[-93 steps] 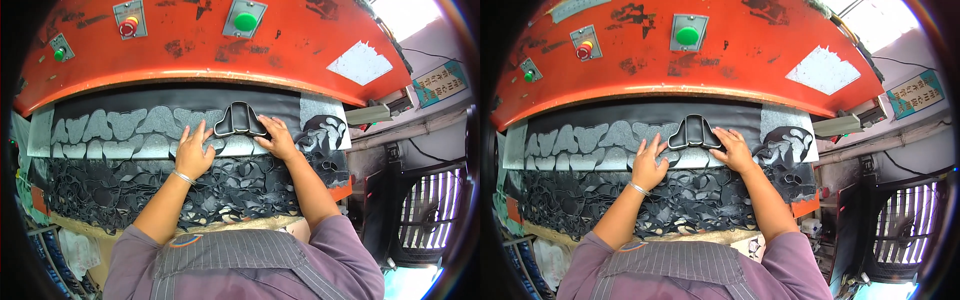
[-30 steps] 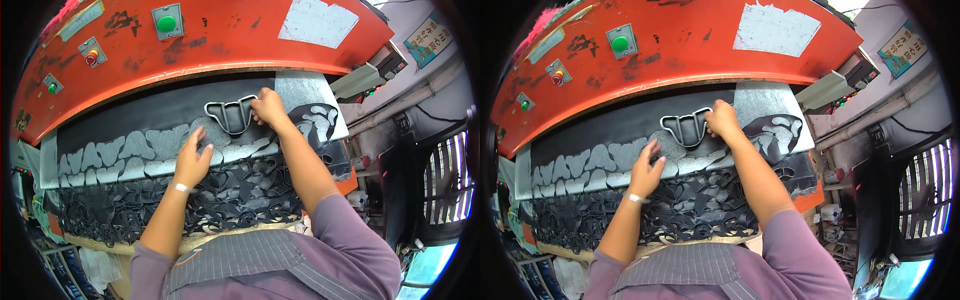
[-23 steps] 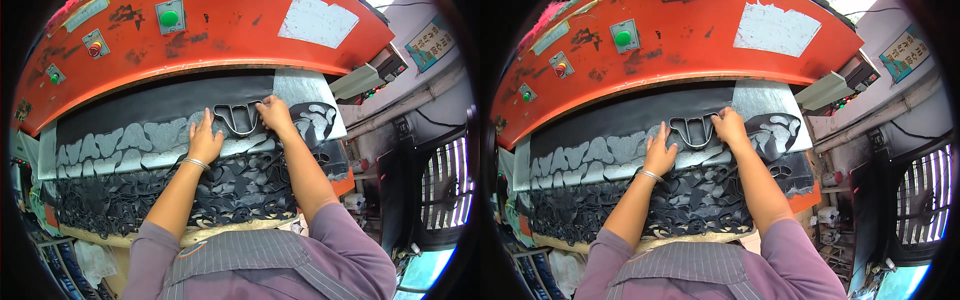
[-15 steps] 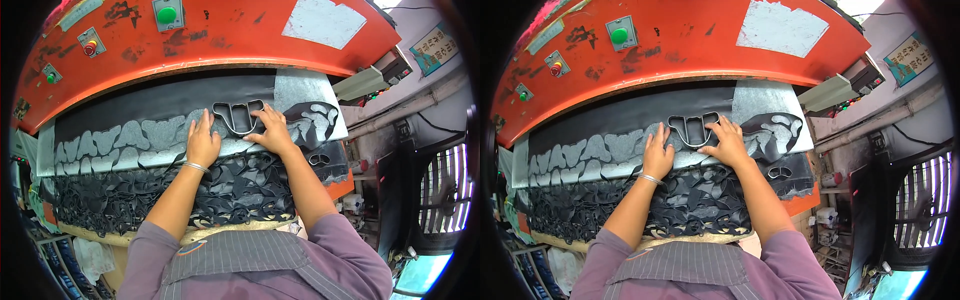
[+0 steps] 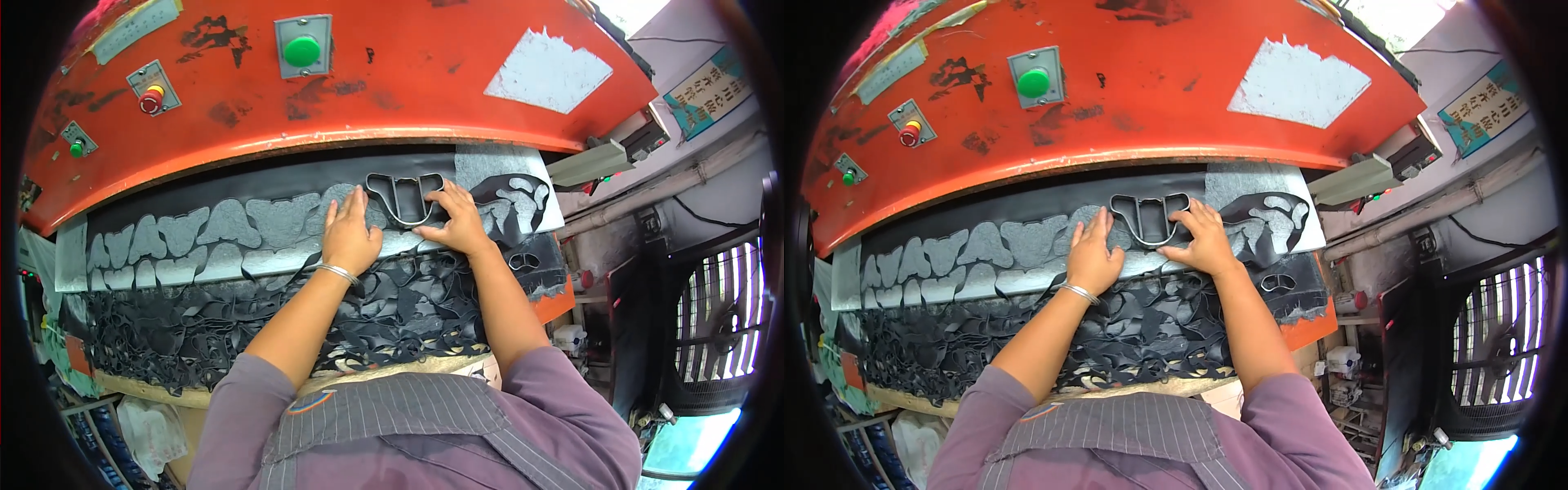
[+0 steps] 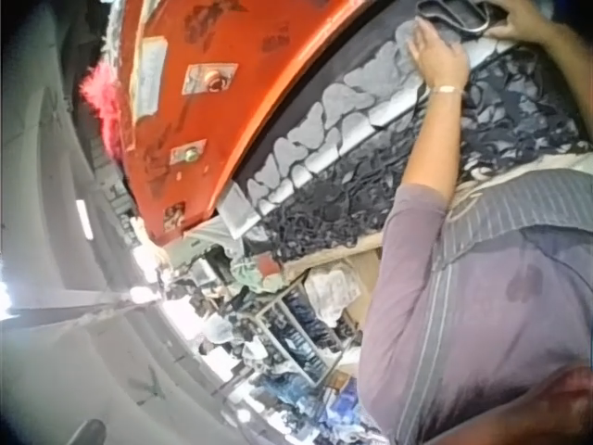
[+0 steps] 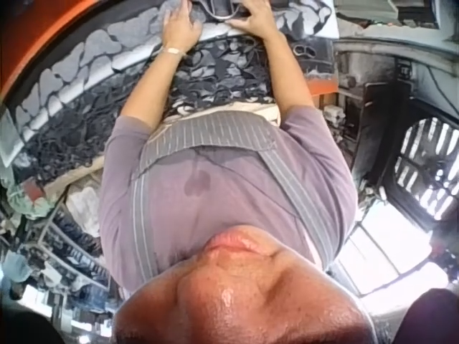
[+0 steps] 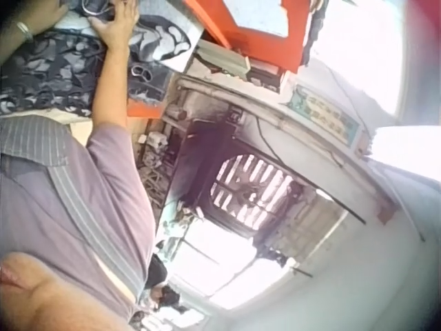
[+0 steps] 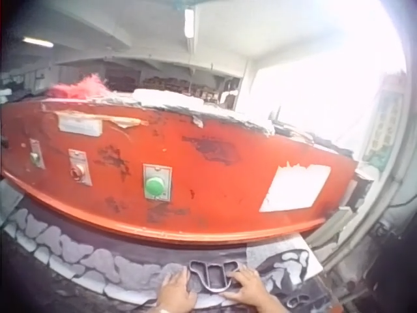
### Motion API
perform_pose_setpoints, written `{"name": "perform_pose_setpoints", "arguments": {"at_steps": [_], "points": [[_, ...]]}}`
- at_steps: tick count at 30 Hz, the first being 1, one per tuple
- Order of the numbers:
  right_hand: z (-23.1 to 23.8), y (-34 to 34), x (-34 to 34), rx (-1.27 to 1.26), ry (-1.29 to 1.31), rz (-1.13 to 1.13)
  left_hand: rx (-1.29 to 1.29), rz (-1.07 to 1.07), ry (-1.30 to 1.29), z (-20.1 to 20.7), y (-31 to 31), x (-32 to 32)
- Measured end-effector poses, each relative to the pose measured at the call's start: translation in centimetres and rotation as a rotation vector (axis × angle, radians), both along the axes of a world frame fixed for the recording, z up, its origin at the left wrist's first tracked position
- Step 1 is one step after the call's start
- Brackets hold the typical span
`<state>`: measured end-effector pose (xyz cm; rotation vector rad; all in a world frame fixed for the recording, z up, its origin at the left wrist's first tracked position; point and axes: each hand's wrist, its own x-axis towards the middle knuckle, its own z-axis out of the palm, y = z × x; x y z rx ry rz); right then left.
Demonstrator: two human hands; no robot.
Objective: Operate a die-cutting machine to cut shoe component shapes from black synthetic material sheets.
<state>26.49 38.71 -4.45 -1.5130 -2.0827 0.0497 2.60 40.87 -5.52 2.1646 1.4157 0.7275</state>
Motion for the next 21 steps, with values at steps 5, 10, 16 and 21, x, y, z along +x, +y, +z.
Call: {"name": "perform_pose_setpoints", "arguments": {"at_steps": [5, 10, 16, 21], "points": [[1.0, -0.6, -0.7, -0.122, -0.110, -0.042, -0.116, -0.073, -0.269, -0.1, 0.2, -2.9], [7.2, -3.1, -4.2, 0.059, 0.058, -0.136, 0.155, 0.352, -0.716, 3.7, 3.1, -17.1], [17.4, 0.5, -19.0, 0.331, 0.427, 0.169, 0.857, 1.078, -0.279, 11.3, 6.0, -41.1], [16.4, -1.1, -20.6, 0.285, 0.474, -0.016, 0.519, 0.698, -0.698, 12.2, 1.0, -43.0]]}}
